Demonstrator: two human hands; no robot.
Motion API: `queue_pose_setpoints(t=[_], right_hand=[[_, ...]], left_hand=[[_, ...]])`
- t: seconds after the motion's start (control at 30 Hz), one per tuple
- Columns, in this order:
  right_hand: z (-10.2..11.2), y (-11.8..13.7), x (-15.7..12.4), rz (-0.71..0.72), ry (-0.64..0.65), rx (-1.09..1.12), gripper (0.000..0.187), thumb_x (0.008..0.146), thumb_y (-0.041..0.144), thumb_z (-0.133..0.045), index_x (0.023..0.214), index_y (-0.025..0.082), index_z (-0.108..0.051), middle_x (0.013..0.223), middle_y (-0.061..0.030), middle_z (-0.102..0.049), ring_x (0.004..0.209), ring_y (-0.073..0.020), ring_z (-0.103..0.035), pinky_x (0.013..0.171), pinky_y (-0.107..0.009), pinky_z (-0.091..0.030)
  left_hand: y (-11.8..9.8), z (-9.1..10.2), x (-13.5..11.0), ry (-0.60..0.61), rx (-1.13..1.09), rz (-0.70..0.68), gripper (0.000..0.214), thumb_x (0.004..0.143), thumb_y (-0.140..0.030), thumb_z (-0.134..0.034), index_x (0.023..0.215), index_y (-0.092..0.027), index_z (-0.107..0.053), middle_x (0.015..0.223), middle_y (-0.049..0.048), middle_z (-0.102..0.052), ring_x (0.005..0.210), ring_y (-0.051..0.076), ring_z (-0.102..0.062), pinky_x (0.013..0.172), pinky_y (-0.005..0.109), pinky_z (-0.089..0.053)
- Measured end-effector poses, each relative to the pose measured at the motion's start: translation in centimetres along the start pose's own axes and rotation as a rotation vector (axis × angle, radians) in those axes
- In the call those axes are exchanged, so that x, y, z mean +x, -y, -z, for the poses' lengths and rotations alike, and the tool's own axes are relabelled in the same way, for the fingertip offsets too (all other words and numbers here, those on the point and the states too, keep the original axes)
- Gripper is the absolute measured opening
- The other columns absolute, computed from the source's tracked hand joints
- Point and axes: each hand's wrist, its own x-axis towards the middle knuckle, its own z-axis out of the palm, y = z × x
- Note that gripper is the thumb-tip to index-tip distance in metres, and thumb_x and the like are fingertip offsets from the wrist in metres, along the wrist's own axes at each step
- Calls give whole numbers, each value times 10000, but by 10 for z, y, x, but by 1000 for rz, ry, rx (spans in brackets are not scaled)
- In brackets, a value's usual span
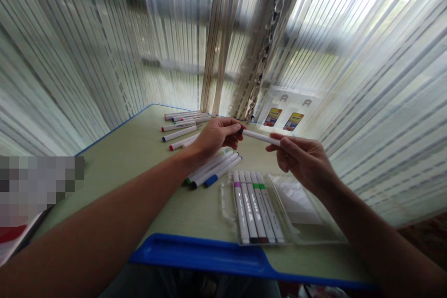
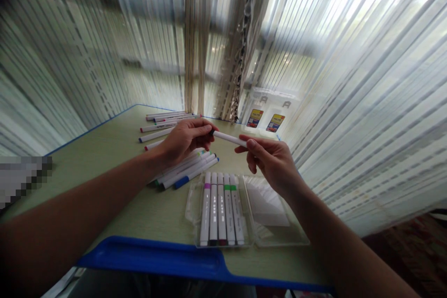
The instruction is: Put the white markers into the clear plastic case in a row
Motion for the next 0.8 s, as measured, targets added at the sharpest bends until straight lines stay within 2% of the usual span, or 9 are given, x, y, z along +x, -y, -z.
queue_pose_setpoints(t=[0.23, 0.57, 0.8], right_hand=[[1, -2, 3, 18, -104, -7, 247, 759, 390, -821, 913, 196, -817, 717, -62, -757, 397, -56, -473, 367, -203, -339], [7, -3, 8, -9, -184, 13, 207, 767, 352, -805, 884, 181, -802, 718, -46, -734, 411, -57, -470, 365, -204, -349], [7, 1, 10, -80, -257, 47, 171, 744, 308, -797, 839, 167, -774, 680, -45, -722, 400, -60, -450, 354, -208, -320]], left_hand=[[-2, -2, -1, 4, 14, -16, 126, 924, -117, -552, 874, -96, -666, 682, 32, -671, 490, 86, -574, 518, 229, -487], [-3, 0, -1, -22, 27, -47, 116, 921, -116, -565, 916, -85, -676, 732, 50, -711, 507, 82, -592, 548, 228, -492], [-3, 1, -2, 12, -9, -29, 174, 939, -137, -552, 1005, -76, -702, 807, 94, -749, 551, 95, -619, 597, 253, -507]])
